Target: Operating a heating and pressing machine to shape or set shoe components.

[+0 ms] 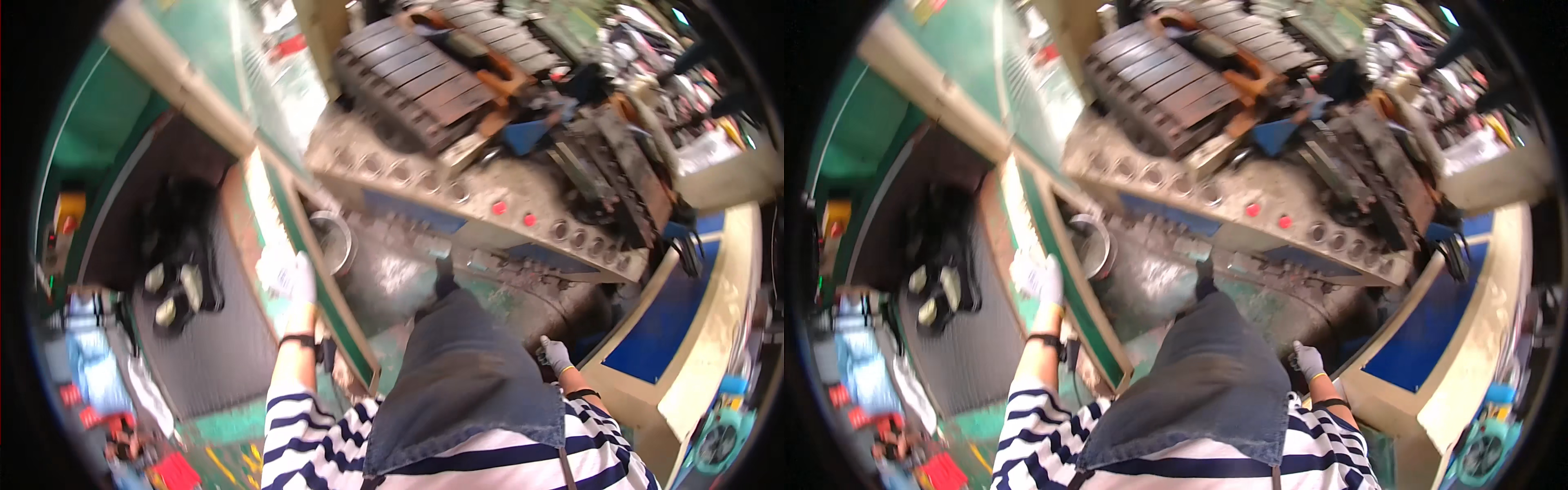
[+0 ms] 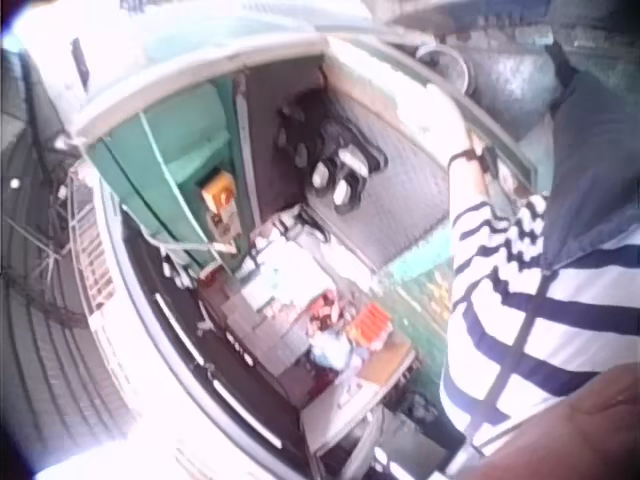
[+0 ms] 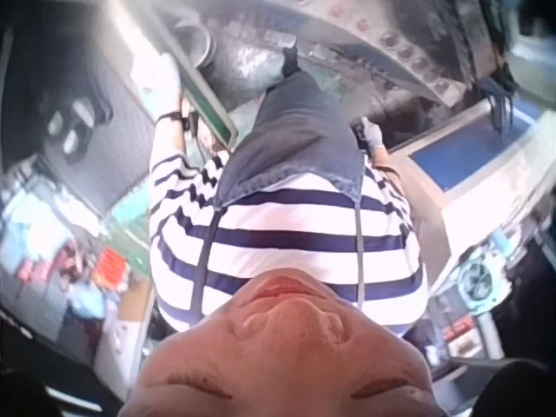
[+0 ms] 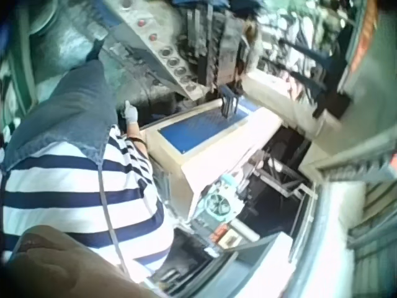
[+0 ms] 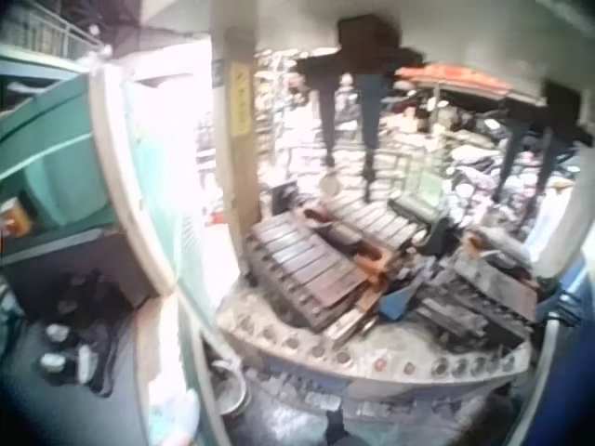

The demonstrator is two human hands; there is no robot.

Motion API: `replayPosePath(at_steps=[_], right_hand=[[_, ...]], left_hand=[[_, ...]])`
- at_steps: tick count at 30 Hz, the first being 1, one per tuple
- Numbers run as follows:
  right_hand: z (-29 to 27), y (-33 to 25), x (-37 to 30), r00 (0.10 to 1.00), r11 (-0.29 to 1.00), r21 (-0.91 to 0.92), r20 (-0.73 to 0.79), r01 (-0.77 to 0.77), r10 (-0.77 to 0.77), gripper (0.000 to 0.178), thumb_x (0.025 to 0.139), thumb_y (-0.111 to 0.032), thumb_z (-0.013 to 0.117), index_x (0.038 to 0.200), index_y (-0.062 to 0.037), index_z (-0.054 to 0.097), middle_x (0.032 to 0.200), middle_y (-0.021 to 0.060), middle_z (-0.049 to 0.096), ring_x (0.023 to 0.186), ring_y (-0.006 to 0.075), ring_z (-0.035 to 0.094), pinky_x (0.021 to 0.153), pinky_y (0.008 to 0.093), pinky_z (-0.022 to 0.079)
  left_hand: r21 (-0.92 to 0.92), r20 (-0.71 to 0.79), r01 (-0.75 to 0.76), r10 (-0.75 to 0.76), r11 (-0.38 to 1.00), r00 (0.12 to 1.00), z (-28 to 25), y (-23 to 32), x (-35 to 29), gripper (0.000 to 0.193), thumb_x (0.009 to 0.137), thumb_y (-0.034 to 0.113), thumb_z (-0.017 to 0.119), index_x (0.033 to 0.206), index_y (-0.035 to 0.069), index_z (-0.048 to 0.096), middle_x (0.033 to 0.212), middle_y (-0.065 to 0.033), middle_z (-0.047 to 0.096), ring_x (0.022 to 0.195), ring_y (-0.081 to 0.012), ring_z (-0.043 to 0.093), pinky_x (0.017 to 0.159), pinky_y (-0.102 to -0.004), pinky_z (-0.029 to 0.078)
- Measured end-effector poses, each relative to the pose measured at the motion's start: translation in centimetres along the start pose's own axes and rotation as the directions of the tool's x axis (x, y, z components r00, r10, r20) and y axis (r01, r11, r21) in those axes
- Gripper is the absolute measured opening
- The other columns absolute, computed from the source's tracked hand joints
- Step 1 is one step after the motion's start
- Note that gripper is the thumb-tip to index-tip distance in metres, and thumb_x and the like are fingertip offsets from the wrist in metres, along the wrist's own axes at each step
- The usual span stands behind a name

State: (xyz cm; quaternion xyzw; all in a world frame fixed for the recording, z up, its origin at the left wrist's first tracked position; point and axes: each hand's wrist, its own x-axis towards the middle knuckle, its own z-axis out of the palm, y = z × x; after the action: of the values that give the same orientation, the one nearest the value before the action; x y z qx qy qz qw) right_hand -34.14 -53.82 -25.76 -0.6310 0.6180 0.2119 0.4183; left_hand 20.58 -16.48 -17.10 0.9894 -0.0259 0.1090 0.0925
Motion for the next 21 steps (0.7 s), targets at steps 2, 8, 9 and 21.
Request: replayPosePath(at_steps=[2,8,9,21], right_hand=[[0.8,1.1,2.4,0.942,0.817,-0.506,-0.024,0.278,-0.335,0.062,0.099,-0.055,0.035,0.092,-0.0061,0.073,0.094,0.0188,0.071,0.095,0.0387,0.067,0.086,0.0472,0.051],[1.0,-4.7,0.9,0.930,0.793,-0.494,0.100,0.356,-0.354,0.059,0.096,-0.057,0.039,0.094,-0.0071,0.072,0.104,0.0200,0.070,0.102,0.0400,0.064,0.092,0.0478,0.048],[1.1,-3.6,1.7,0.914,0.780,-0.508,0.037,0.365,-0.404,0.058,0.096,-0.055,0.039,0.091,-0.0084,0.072,0.100,0.0195,0.070,0.100,0.0399,0.064,0.091,0.0481,0.048],[-11.5,-4.7,-0.1,0.564,0.626,0.463,-0.824,0.627,0.044,0.043,0.100,-0.034,0.055,0.070,-0.0050,0.066,0.057,0.0006,0.055,0.055,0.0092,0.050,0.054,0.0286,0.040]], left_hand=[[0.027,0.069,0.072,-0.074,0.997,0.995,-0.9,0.1,0.1,0.064,0.073,0.029,0.067,0.131,0.006,0.053,0.128,-0.0185,0.055,0.118,-0.0388,0.048,0.103,-0.0487,0.036],[0.051,-0.172,-0.031,0.040,0.998,0.984,4.1,-5.2,0.1,0.070,0.075,0.025,0.070,0.139,0.010,0.047,0.140,-0.0167,0.050,0.131,-0.0377,0.043,0.115,-0.0467,0.027],[0.039,-0.175,-0.025,0.031,0.999,0.984,4.7,-5.0,0.3,0.071,0.076,0.025,0.071,0.141,0.010,0.046,0.144,-0.0162,0.048,0.135,-0.0380,0.039,0.119,-0.0463,0.022],[0.139,0.114,0.157,-0.173,0.978,0.978,6.3,-3.4,0.5,0.094,0.074,0.023,0.078,0.152,0.008,0.028,0.154,-0.0190,0.034,0.142,-0.0393,0.030,0.120,-0.0462,0.022]])
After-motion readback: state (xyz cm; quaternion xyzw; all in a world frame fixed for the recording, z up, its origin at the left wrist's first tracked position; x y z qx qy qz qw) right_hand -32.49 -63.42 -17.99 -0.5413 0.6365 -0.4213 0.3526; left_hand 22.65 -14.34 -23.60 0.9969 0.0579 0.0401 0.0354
